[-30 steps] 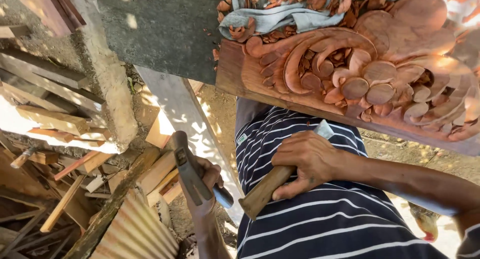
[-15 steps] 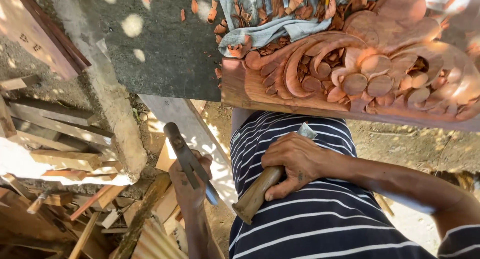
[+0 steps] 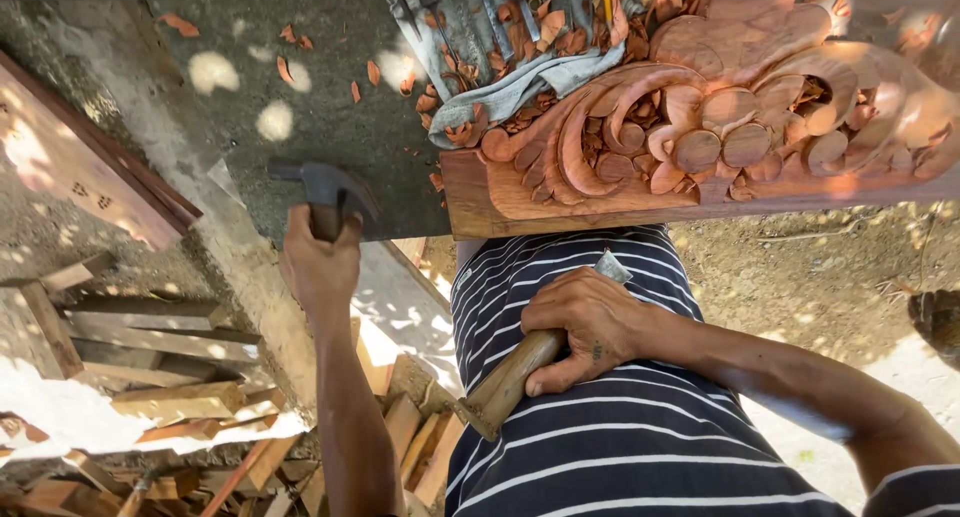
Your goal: The recorder is carving an intricate floral design into a piece of wood using a hammer and various chisels.
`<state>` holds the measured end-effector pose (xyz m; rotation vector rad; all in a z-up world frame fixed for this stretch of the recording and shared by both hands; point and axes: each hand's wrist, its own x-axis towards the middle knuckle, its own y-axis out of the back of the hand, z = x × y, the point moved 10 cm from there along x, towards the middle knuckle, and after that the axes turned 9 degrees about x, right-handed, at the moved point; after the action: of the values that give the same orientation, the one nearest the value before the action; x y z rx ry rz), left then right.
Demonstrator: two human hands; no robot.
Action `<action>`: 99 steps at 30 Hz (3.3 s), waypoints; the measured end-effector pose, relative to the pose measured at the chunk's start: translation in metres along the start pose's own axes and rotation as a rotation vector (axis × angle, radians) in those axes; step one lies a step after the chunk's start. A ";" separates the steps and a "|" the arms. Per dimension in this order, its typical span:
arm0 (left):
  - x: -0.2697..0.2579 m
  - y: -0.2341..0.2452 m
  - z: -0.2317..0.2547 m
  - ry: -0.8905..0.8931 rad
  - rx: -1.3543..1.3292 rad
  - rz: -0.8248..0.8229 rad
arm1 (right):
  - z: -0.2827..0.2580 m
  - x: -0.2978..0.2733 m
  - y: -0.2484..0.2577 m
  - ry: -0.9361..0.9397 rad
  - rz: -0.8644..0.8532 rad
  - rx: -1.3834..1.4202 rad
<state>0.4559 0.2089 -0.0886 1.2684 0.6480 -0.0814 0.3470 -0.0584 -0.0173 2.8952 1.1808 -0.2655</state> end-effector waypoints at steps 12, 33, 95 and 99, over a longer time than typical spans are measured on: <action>0.024 0.011 0.014 -0.204 -0.034 0.161 | 0.002 0.001 -0.001 0.005 0.054 0.013; 0.025 -0.023 -0.030 -0.309 -0.137 0.325 | 0.076 -0.075 0.234 -0.305 0.947 -0.094; -0.216 -0.046 0.114 0.261 -0.669 -0.726 | 0.016 0.029 0.022 0.485 -0.094 0.053; -0.214 -0.049 0.112 0.307 -0.654 -0.739 | 0.017 0.030 0.023 0.487 -0.090 0.060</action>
<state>0.3063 0.0300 -0.0093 0.3664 1.2669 -0.2619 0.3815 -0.0548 -0.0397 3.0586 1.3761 0.4400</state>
